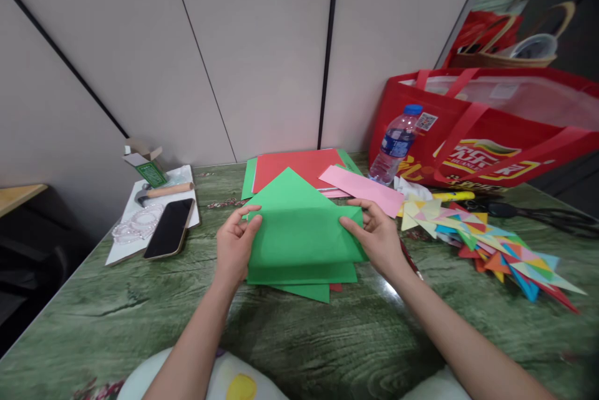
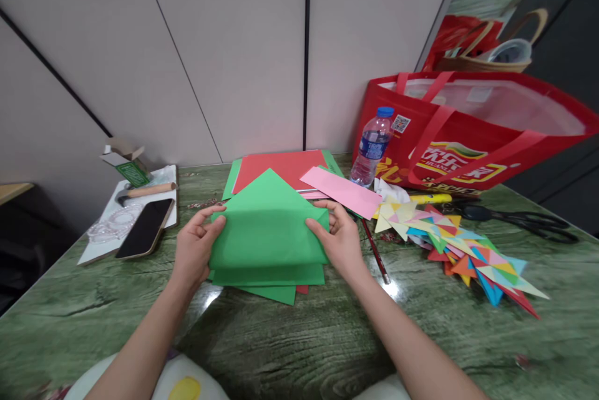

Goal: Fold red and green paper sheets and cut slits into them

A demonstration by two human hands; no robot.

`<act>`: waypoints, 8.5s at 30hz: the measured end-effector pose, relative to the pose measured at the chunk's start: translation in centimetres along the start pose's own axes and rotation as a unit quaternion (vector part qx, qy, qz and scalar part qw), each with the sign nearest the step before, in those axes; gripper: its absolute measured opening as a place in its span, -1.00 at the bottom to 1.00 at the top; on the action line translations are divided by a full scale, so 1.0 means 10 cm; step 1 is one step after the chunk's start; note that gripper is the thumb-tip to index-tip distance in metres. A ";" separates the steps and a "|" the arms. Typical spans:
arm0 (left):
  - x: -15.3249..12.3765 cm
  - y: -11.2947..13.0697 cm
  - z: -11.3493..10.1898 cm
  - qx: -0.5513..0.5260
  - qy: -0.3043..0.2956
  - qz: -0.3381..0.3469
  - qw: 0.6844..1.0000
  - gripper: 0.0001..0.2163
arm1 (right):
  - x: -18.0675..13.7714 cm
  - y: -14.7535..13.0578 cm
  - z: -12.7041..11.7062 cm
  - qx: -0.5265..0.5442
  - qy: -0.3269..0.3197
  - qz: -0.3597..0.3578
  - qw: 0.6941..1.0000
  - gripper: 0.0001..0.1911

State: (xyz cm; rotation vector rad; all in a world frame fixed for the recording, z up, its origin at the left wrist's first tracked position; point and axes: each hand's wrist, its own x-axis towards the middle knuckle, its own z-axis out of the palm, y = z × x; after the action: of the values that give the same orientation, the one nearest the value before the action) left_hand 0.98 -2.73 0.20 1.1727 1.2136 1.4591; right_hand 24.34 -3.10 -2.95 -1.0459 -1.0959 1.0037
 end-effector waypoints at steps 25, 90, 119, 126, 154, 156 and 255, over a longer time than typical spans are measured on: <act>-0.01 -0.02 0.00 0.029 0.022 0.031 0.999 -0.74 | 0.01 0.04 0.01 0.044 0.007 0.020 0.999 -0.64; 0.04 -0.05 -0.03 0.003 0.038 0.024 0.999 -0.80 | 0.03 -0.09 -0.06 0.043 0.035 -0.003 0.998 -0.66; 0.06 -0.06 -0.04 0.001 0.033 0.036 0.999 -0.82 | 0.04 -0.12 -0.07 0.090 0.086 0.018 0.992 -0.68; 0.05 -0.07 -0.05 0.012 0.028 0.041 0.999 -0.81 | 0.04 -0.13 -0.07 0.093 0.084 0.026 0.992 -0.76; 0.04 -0.05 -0.04 0.046 0.031 0.043 0.998 -0.77 | 0.04 -0.10 -0.07 0.078 0.087 0.036 0.992 -0.79; 0.04 -0.05 -0.04 0.046 0.030 0.043 0.998 -0.77 | 0.04 -0.10 -0.07 0.083 0.088 0.041 0.992 -0.79; 0.10 -0.24 0.03 0.662 -0.302 0.090 0.680 -0.80 | 0.11 0.09 0.26 -0.596 -0.309 -0.033 0.741 -0.79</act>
State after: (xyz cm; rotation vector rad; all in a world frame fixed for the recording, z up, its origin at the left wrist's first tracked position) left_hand 1.27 -1.39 -1.99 2.4911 1.6321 -0.0810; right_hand 21.87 -1.47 -3.25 -1.6803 -2.4829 0.4840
